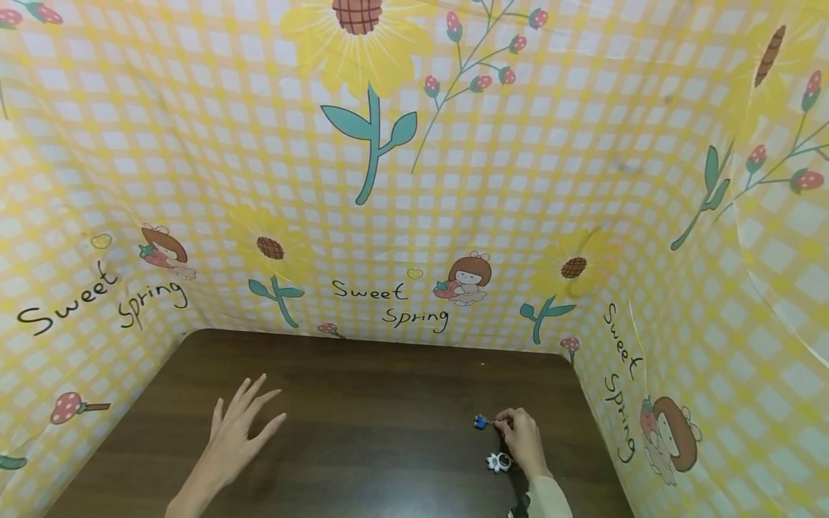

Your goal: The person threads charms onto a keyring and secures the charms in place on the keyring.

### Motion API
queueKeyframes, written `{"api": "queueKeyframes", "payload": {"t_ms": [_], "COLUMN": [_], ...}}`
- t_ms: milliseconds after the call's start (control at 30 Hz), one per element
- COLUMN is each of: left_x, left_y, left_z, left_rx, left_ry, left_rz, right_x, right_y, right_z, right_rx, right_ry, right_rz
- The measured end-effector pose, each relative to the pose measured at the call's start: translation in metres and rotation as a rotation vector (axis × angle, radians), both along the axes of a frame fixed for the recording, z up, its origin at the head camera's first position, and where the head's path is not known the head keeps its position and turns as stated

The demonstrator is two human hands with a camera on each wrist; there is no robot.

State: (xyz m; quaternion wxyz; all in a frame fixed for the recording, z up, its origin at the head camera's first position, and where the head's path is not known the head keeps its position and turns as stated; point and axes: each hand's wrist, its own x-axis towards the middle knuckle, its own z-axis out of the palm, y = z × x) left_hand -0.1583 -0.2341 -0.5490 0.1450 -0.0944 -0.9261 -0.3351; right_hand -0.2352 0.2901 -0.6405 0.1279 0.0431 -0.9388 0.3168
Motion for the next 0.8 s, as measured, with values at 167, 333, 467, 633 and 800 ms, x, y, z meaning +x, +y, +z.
{"api": "queueKeyframes", "payload": {"t_ms": [167, 333, 467, 633, 800], "left_x": [0.001, 0.001, 0.001, 0.001, 0.001], "left_y": [0.000, 0.000, 0.000, 0.001, 0.002], "left_z": [0.000, -0.001, -0.003, -0.004, -0.005], "left_rx": [0.002, -0.002, -0.004, 0.002, 0.008], "left_ry": [-0.015, -0.012, -0.016, -0.015, -0.017], "left_rz": [0.002, 0.001, 0.002, -0.002, -0.003], "right_x": [0.002, 0.005, 0.005, 0.005, 0.006], "right_y": [0.002, 0.008, 0.012, 0.017, 0.023], "right_z": [0.004, 0.005, 0.005, 0.006, 0.006], "right_rx": [0.008, -0.013, -0.015, -0.014, -0.008], "right_ry": [-0.022, -0.080, -0.093, -0.124, -0.156], "right_rz": [-0.011, -0.067, -0.090, -0.099, -0.120]}}
